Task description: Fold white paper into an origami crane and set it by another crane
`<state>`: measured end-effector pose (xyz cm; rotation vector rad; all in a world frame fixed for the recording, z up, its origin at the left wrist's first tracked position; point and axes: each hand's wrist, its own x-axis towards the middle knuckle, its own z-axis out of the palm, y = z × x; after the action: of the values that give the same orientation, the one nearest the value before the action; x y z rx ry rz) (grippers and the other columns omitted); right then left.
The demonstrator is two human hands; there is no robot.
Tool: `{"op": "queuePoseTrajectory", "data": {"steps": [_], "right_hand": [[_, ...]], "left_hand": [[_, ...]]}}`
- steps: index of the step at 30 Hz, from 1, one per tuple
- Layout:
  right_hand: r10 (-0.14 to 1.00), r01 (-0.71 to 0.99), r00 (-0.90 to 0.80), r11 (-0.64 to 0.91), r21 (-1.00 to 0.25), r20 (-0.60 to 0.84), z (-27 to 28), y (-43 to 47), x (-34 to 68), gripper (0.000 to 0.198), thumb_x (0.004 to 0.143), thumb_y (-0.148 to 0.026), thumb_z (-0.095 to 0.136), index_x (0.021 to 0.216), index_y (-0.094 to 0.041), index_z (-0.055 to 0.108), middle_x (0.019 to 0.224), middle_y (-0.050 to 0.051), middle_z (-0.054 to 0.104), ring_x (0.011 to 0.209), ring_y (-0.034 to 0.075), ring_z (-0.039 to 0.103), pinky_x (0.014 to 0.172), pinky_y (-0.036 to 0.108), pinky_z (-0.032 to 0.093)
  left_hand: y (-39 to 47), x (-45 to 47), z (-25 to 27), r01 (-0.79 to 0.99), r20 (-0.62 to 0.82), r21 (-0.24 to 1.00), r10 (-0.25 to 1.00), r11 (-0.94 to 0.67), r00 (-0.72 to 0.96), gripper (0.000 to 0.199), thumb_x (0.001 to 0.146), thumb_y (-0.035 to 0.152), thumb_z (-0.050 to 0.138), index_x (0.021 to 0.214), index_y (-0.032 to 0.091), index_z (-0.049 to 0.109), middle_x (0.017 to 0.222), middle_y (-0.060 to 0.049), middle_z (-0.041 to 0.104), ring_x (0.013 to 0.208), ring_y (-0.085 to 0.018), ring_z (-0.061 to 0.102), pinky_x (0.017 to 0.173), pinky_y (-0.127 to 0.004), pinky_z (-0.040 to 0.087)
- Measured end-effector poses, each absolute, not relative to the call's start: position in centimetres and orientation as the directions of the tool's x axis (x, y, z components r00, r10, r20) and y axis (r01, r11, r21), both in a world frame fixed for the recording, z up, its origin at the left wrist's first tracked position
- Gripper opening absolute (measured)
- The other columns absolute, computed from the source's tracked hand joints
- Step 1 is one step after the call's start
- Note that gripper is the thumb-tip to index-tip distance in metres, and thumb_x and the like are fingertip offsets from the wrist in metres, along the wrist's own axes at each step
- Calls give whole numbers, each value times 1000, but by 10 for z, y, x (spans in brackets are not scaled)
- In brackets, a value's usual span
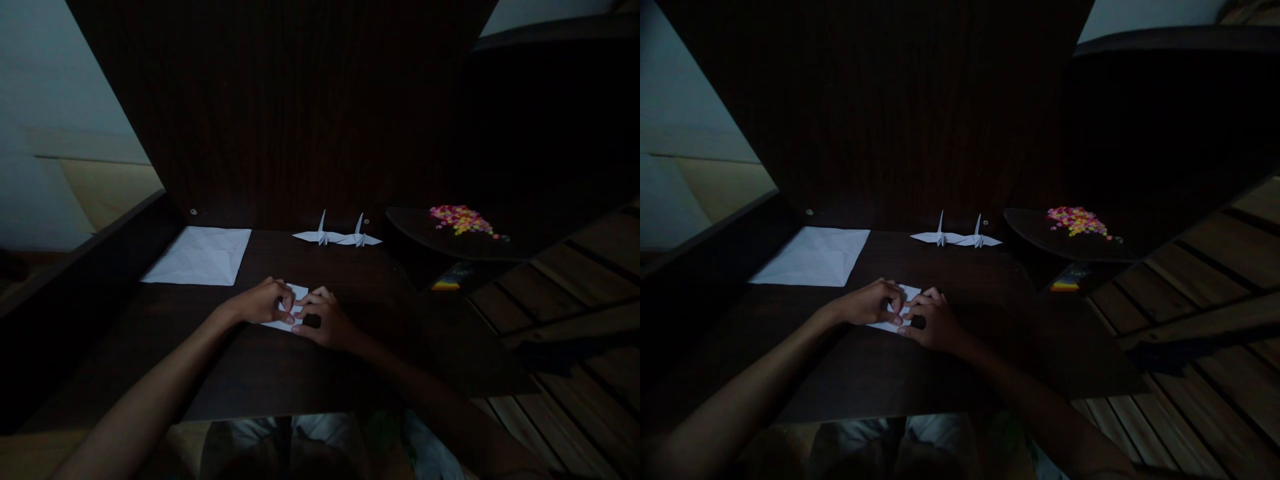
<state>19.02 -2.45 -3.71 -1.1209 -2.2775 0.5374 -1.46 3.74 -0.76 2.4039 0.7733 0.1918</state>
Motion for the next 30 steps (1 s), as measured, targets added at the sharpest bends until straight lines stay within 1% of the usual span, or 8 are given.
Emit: {"op": "queuePoseTrajectory", "data": {"steps": [3,10,12,14,18,21,25,30], "right_hand": [[813,596,-507,570,-566,286,-37,-24,190,23,69,-35,79,86,-22,70,102,4,68,97,23,49,84,40,37],[818,606,-496,566,-559,292,-38,-24,191,26,68,-38,80,86,-21,69,109,4,68,100,24,50,85,41,37],[813,609,-500,575,-546,299,-38,-25,191,27,69,-38,79,87,-21,69,110,5,68,100,24,50,85,40,37],[805,614,-507,588,-526,308,-36,-27,190,25,71,-38,77,88,-20,69,110,5,68,100,24,50,84,40,37],[777,618,-542,627,-474,320,-33,-29,190,21,78,-37,71,90,-20,69,111,6,67,98,23,49,82,39,38],[762,629,-552,647,-431,338,-33,-29,189,19,80,-37,68,89,-20,69,108,6,67,98,23,49,82,39,38],[733,636,-561,679,-366,386,-37,-28,188,20,82,-37,66,90,-20,69,104,7,66,97,23,51,81,39,39],[666,592,-605,743,-312,436,-44,-26,189,22,86,-35,61,100,-19,67,105,10,65,101,23,55,86,37,41]], "left_hand": [[38,-14,-8,491,-37,587,585,-643,810,16,74,32,74,74,18,66,83,-1,68,85,-17,58,81,-27,36],[45,-22,-5,468,-42,642,581,-608,813,16,73,29,74,79,16,67,84,-2,67,78,-16,60,70,-24,40],[47,-25,-1,522,-79,631,622,-574,779,20,71,30,75,84,17,68,83,-1,67,72,-15,58,65,-23,39],[49,-29,3,585,-129,598,655,-547,745,24,69,32,75,87,17,68,73,1,63,65,-14,55,60,-22,37],[54,-35,8,609,-152,566,656,-555,739,30,68,34,75,90,17,68,69,2,58,64,-14,54,59,-22,37],[56,-38,5,604,-96,562,681,-565,726,28,69,35,73,90,17,66,73,1,57,67,-15,55,61,-23,39],[55,-39,-5,582,51,584,741,-566,669,25,74,32,69,93,17,63,78,-1,58,70,-15,55,65,-24,41],[52,-36,-16,546,161,570,735,-614,659,17,83,29,61,95,17,61,78,-1,58,72,-16,54,68,-25,41]]}}
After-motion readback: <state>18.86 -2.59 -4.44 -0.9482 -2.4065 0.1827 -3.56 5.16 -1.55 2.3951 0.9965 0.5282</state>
